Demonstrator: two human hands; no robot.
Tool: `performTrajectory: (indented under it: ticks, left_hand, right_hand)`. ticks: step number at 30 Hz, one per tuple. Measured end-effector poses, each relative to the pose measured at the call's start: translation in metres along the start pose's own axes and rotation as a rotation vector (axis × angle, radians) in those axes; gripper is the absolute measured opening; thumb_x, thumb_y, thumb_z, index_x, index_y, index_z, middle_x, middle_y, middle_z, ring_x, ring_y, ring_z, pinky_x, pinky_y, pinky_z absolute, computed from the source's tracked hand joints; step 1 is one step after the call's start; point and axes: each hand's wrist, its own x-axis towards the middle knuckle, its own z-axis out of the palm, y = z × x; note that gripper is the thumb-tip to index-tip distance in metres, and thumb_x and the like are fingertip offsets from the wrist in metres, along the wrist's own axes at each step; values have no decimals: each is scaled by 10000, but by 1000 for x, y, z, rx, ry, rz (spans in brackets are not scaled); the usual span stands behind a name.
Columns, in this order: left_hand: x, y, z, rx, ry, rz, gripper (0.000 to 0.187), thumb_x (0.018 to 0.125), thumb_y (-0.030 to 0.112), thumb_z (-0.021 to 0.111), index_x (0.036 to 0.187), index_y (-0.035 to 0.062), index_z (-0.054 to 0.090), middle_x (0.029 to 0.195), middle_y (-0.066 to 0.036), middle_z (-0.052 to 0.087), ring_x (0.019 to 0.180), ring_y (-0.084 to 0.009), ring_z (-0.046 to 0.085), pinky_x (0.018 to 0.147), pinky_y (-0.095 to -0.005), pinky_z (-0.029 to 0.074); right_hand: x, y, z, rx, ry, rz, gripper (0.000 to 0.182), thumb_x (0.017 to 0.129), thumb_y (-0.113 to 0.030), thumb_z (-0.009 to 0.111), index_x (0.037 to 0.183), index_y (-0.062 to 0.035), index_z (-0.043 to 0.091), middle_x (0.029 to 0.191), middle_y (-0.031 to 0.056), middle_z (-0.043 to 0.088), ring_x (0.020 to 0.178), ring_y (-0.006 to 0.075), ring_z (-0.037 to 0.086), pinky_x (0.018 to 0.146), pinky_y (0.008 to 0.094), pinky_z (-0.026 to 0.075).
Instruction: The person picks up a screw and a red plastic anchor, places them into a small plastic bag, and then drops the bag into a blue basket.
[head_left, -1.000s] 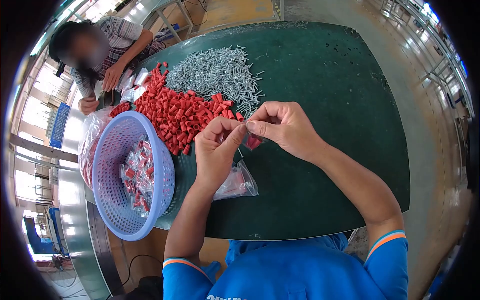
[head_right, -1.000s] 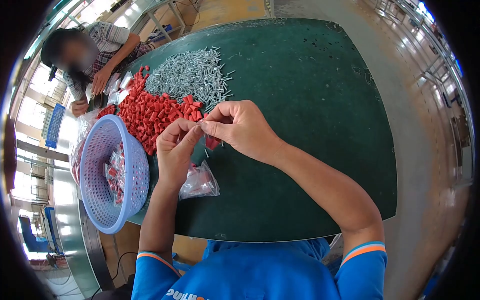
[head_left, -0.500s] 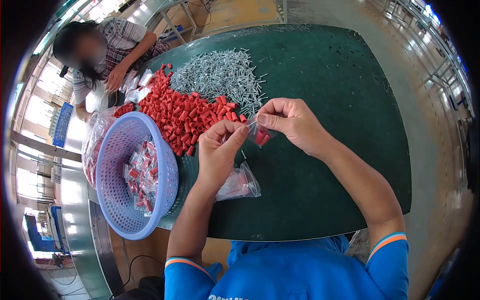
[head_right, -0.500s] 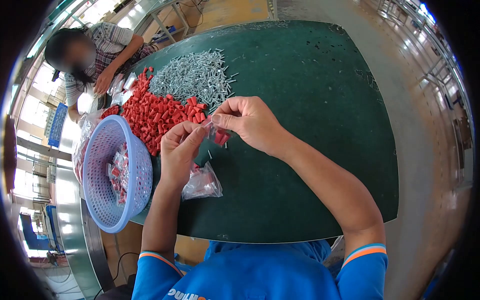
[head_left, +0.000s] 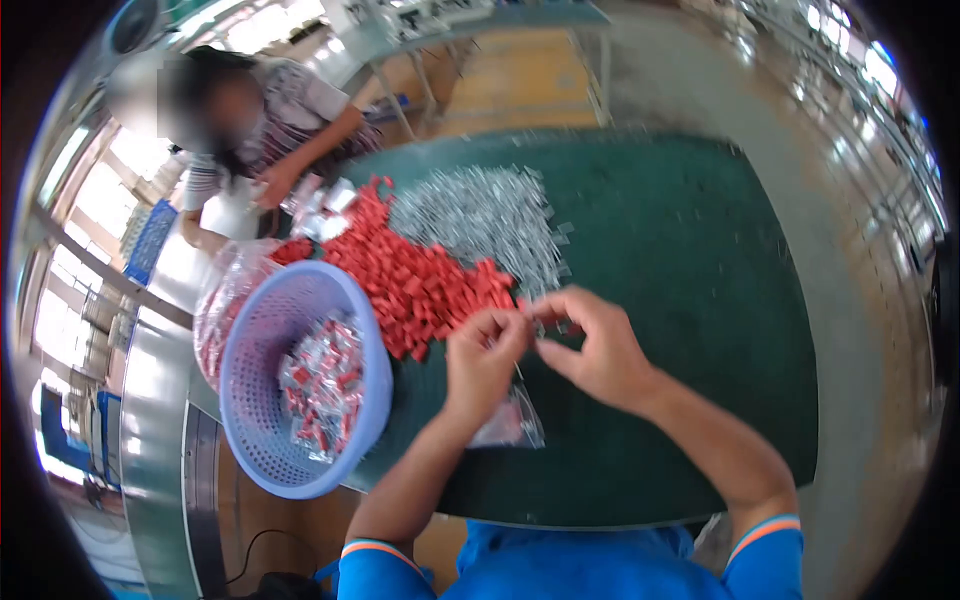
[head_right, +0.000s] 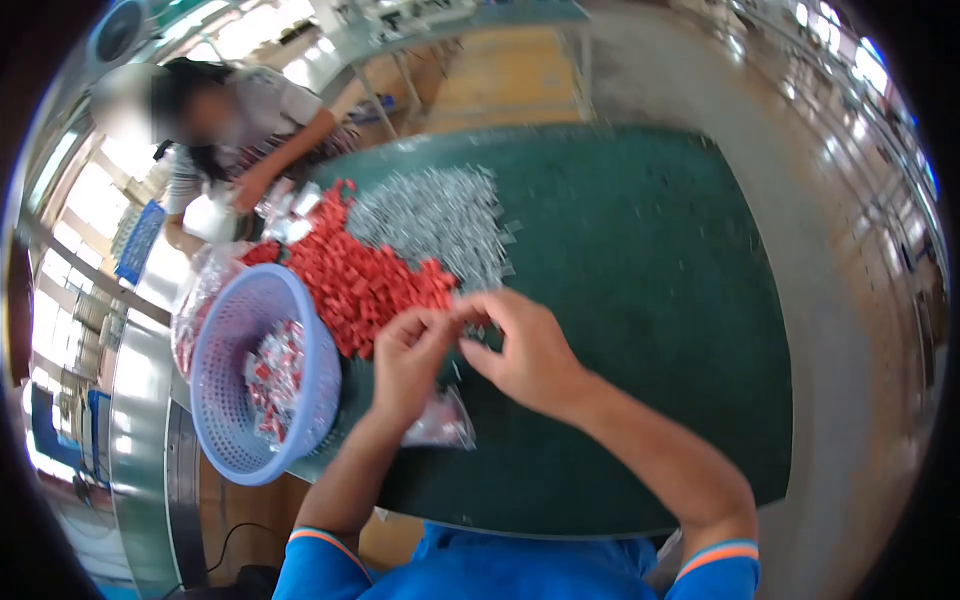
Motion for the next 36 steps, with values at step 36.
performTrajectory:
  ticks: [36]
  left_hand:
    - [7,-2,-11,-107,-182,-148,135,872,163,582,813,42,586,669,55,524,519,9,383,447,-154,257]
  right_hand:
    - [7,14,-11,436,-100,498,185,848,-137,613,893,41,637,785,49,649,695,63,578,641,204,469]
